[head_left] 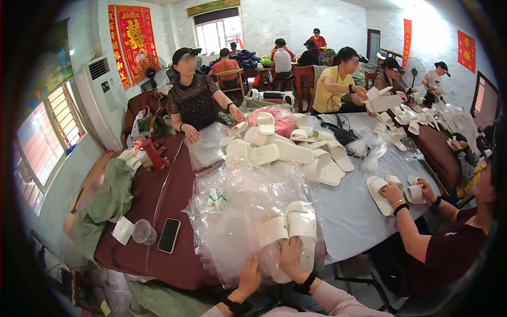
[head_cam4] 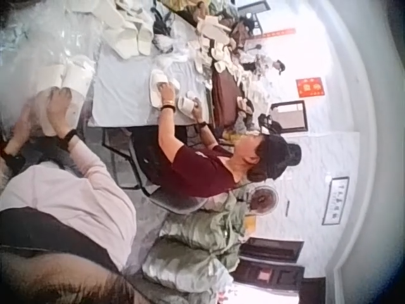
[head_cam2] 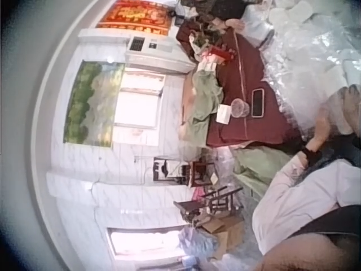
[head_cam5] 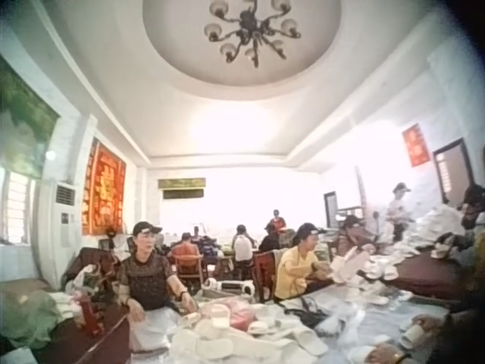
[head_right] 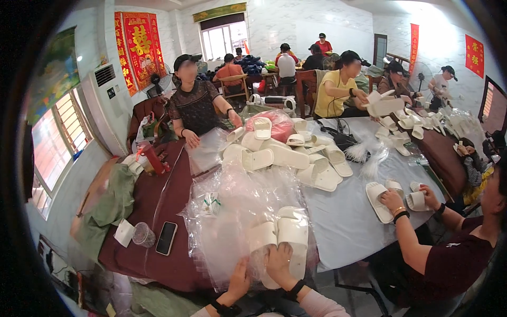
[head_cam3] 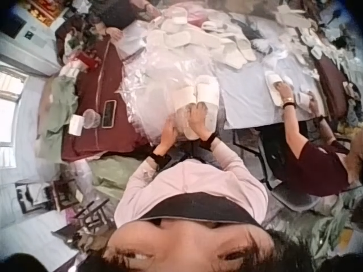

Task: Packaging white slippers into individual plastic bags and then into a larger sack.

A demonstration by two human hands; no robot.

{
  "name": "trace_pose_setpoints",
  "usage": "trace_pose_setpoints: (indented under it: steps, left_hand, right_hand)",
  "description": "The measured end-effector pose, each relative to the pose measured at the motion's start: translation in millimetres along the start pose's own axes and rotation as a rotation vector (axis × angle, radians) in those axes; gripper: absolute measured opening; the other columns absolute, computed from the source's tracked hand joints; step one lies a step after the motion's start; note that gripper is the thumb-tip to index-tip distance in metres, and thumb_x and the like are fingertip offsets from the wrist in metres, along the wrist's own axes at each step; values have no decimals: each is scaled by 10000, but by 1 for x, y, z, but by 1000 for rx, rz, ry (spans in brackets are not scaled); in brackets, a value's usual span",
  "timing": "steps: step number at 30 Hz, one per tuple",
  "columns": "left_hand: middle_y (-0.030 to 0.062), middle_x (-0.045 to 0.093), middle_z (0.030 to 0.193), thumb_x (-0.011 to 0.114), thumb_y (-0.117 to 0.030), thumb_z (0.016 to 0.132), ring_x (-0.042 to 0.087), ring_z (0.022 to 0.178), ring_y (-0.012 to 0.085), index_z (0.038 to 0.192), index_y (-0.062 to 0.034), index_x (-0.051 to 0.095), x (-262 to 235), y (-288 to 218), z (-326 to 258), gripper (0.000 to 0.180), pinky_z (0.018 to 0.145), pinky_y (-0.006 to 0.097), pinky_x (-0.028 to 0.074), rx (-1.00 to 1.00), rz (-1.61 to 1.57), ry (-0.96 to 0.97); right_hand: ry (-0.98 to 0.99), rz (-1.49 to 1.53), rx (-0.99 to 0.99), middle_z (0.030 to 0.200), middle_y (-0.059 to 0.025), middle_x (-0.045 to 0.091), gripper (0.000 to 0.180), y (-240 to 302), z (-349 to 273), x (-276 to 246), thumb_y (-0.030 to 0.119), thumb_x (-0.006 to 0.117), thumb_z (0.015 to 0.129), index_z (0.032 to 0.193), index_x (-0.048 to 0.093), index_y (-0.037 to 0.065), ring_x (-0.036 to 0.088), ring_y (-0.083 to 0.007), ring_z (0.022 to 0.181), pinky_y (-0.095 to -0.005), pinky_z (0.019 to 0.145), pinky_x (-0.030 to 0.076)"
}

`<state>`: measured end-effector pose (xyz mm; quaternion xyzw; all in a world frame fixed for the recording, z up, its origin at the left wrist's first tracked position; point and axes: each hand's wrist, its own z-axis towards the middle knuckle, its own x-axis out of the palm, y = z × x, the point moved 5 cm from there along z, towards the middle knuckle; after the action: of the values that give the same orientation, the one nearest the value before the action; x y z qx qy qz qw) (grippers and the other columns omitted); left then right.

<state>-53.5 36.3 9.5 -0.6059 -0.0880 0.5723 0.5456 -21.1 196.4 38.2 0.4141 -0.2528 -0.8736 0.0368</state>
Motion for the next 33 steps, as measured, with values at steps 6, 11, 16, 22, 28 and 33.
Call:
trace_pose_setpoints:
  steps: [6,11,16,22,28,33]
  left_hand:
    - [265,452,1269,436,77,737,447,1161,419,1371,-51,371,11,-4,4,649,979,418,376,67,-70,69]
    - [240,484,1230,400,105,708,474,1126,398,1340,-22,402,16,22,3,645,992,393,366,-2,-156,-25]
    - [201,504,1185,494,26,790,497,1109,339,1288,-8,451,17,25,3,501,958,357,391,-151,-267,-116]
    - [167,501,1109,526,4,794,530,930,263,1295,-17,449,18,23,0,508,788,300,444,-210,-192,-71]
    - [149,493,1068,513,16,781,507,796,223,1312,-43,457,18,23,3,537,714,275,431,-54,-186,-159]
    - [147,492,1090,507,35,766,505,815,221,1303,-61,479,13,18,3,546,717,271,431,-103,-163,-136]
  right_hand:
    - [60,16,70,1013,-252,472,314,9,39,15,210,555,816,1050,551,0,426,-418,1037,-530,927,308]
    - [192,-98,-105,1229,-276,404,499,5,27,29,225,629,777,1219,499,30,370,-431,1181,-532,981,303]
    - [352,-118,-190,1440,-264,223,634,4,-16,9,292,643,765,1350,425,179,244,-438,1322,-564,1056,226]
    - [522,-41,-322,1460,-246,204,673,-5,-36,-2,274,688,723,1345,436,226,243,-408,1336,-581,1041,234]
    - [380,-188,-397,1411,-217,334,649,-2,-29,4,335,692,713,1314,477,219,342,-364,1299,-560,1039,236]
    - [298,-217,-326,1389,-199,375,498,15,-13,16,323,611,775,1242,545,162,381,-340,1277,-535,1036,252]
